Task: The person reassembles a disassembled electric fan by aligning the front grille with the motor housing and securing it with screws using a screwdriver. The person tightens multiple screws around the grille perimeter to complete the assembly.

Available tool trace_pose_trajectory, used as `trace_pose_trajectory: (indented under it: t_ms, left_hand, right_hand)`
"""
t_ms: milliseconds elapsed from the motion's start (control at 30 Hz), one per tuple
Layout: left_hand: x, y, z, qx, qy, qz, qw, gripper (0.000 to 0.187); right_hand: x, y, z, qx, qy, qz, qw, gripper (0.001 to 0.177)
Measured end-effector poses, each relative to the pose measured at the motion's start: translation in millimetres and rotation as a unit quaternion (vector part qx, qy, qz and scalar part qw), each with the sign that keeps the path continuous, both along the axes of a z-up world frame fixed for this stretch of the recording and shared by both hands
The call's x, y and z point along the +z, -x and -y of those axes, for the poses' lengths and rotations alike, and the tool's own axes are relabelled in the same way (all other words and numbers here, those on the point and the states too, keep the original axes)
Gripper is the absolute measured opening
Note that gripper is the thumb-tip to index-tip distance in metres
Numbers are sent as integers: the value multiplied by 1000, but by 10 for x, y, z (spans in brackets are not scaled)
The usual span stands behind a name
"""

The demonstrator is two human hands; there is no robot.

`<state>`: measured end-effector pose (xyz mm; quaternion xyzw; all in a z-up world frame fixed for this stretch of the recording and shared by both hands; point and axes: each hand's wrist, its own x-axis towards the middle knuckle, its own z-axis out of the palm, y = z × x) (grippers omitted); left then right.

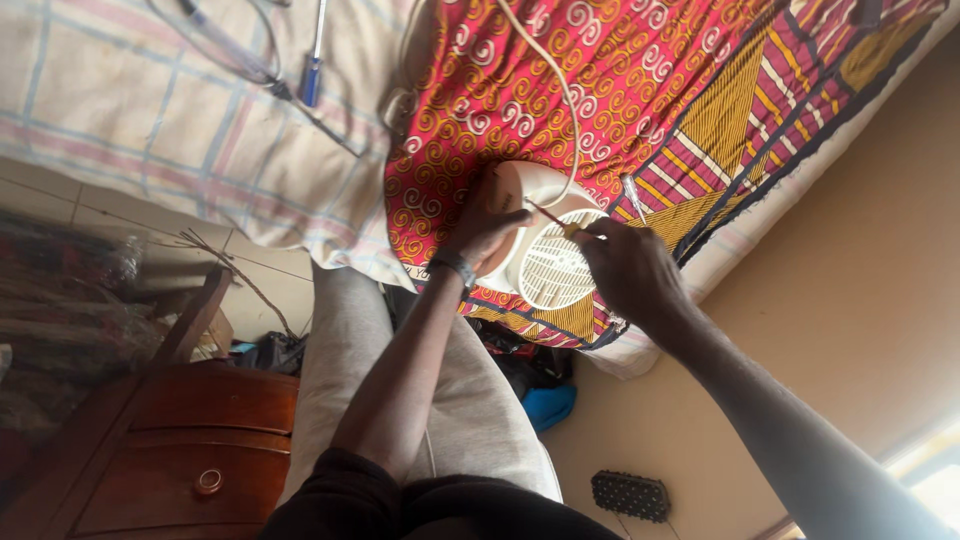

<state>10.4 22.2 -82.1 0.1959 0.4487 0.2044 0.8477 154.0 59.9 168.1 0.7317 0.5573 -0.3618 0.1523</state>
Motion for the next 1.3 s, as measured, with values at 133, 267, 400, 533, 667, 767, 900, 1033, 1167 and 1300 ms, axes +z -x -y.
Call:
trace_pose_trajectory:
  t_ms: [133, 267, 400, 533, 667, 767, 900, 1033, 1167, 1300]
  left_hand:
    - [40, -164, 77, 11, 16, 6, 1000, 118]
    - [86, 101, -110, -73, -15, -35, 997, 124]
    - [214, 115, -191, -83, -156, -24, 984, 115]
    - [280, 111, -216, -115, -218, -51, 968, 91]
    - [341, 104, -248, -87, -182, -50, 978, 83]
    - [369, 81, -250, -77, -108, -34, 991, 79]
    - [338, 91, -262, -75, -146, -28, 986, 78]
    - [312, 63, -225, -44, -126, -11, 991, 76]
    - [314, 62, -230, -57, -121, -31, 991, 76]
    - [313, 51, -223, -42, -127, -25, 991, 75]
  right_hand:
    - [114, 80, -80, 51, -191, 8, 980, 16]
    - [68, 340, -210, -67, -159, 22, 985, 8]
    - [64, 347, -214, -162, -161, 39, 973, 12]
    - [78, 393, -245, -202, -176, 69, 961, 23]
    - [351, 466, -362, -163, -162, 45, 972, 35]
    - [553, 505, -387, -37, -214, -23, 976, 33]
    - [583, 501, -311, -46, -198, -18, 979, 21]
    - [439, 426, -177, -95, -177, -5, 980, 13]
    - [267, 382, -185, -98, -122, 72, 985, 10]
    - [316, 407, -287, -120, -75, 53, 988, 24]
